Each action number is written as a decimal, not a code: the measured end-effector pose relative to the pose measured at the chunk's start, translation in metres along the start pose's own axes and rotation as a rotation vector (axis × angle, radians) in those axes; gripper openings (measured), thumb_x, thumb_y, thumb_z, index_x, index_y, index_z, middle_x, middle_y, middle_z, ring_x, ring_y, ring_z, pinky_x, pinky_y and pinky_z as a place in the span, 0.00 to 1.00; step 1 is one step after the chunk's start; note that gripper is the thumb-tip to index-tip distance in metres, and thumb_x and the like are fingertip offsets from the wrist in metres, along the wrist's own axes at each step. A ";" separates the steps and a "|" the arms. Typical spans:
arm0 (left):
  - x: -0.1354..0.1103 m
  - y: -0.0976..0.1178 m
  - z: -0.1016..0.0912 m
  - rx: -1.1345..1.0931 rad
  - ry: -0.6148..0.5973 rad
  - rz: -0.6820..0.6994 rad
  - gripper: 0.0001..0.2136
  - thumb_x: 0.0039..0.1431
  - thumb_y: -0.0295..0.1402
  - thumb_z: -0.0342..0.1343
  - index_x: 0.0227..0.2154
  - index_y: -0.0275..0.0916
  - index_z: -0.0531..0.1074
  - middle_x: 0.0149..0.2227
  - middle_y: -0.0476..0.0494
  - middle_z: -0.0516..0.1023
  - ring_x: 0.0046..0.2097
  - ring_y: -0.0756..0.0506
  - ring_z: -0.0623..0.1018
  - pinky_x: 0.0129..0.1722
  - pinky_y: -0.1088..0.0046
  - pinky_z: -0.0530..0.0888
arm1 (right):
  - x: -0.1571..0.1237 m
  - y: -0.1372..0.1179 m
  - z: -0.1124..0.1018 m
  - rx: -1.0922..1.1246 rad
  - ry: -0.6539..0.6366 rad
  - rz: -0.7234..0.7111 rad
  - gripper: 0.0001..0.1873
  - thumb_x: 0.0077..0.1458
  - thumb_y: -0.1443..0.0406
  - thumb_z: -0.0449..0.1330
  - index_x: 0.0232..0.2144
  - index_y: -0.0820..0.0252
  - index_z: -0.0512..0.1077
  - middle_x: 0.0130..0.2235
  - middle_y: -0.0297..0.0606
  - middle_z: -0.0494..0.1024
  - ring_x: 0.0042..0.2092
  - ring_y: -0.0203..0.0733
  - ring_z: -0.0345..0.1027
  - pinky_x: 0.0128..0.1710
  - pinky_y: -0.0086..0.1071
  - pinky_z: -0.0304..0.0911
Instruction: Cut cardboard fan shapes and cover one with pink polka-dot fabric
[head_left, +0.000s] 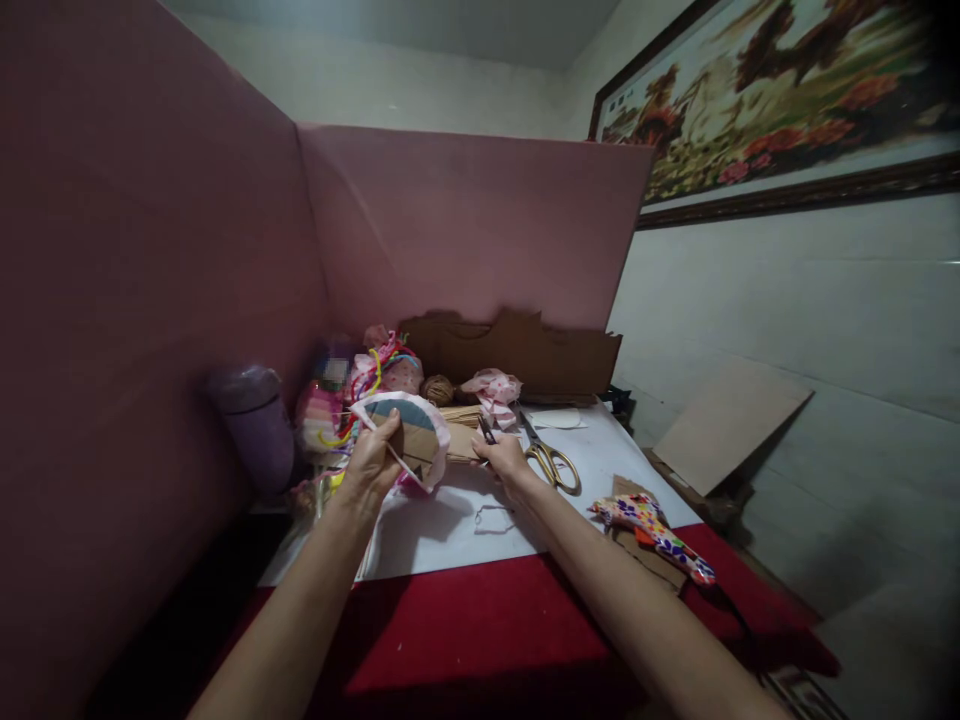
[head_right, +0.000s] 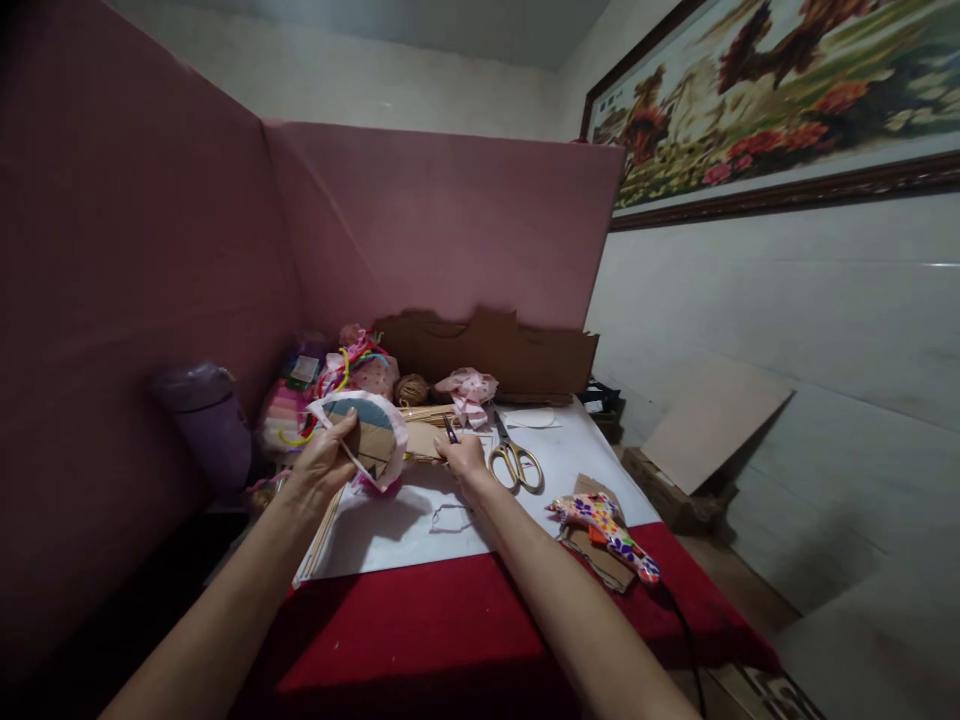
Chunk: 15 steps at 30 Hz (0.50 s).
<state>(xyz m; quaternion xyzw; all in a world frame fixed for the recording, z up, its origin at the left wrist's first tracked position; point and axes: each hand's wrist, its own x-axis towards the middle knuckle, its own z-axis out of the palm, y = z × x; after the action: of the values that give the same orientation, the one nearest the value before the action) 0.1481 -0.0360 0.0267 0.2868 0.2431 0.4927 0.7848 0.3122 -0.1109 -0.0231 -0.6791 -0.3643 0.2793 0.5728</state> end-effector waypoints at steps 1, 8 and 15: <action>0.003 -0.003 0.002 0.001 -0.001 -0.006 0.07 0.55 0.21 0.54 0.23 0.33 0.70 0.19 0.46 0.77 0.22 0.47 0.77 0.34 0.67 0.77 | 0.003 0.001 0.000 -0.006 0.002 -0.013 0.14 0.48 0.58 0.60 0.20 0.63 0.69 0.16 0.33 0.71 0.13 0.28 0.50 0.14 0.24 0.44; 0.003 -0.024 0.010 0.004 -0.051 -0.033 0.05 0.53 0.23 0.56 0.23 0.32 0.71 0.21 0.43 0.78 0.23 0.46 0.78 0.31 0.69 0.77 | 0.003 0.010 -0.009 0.028 0.053 -0.143 0.28 0.49 0.42 0.53 0.23 0.61 0.69 0.22 0.37 0.74 0.16 0.30 0.56 0.15 0.25 0.49; -0.007 -0.042 -0.001 0.047 -0.160 -0.055 0.05 0.55 0.28 0.57 0.25 0.33 0.73 0.23 0.43 0.79 0.25 0.46 0.78 0.32 0.70 0.76 | -0.016 0.014 0.006 0.123 -0.153 -0.299 0.22 0.40 0.48 0.63 0.23 0.61 0.69 0.19 0.29 0.65 0.22 0.32 0.56 0.21 0.25 0.54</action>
<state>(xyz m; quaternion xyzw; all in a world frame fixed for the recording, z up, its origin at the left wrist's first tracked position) 0.1709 -0.0564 -0.0025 0.3367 0.1988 0.4408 0.8079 0.3004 -0.1218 -0.0381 -0.5577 -0.4858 0.2636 0.6192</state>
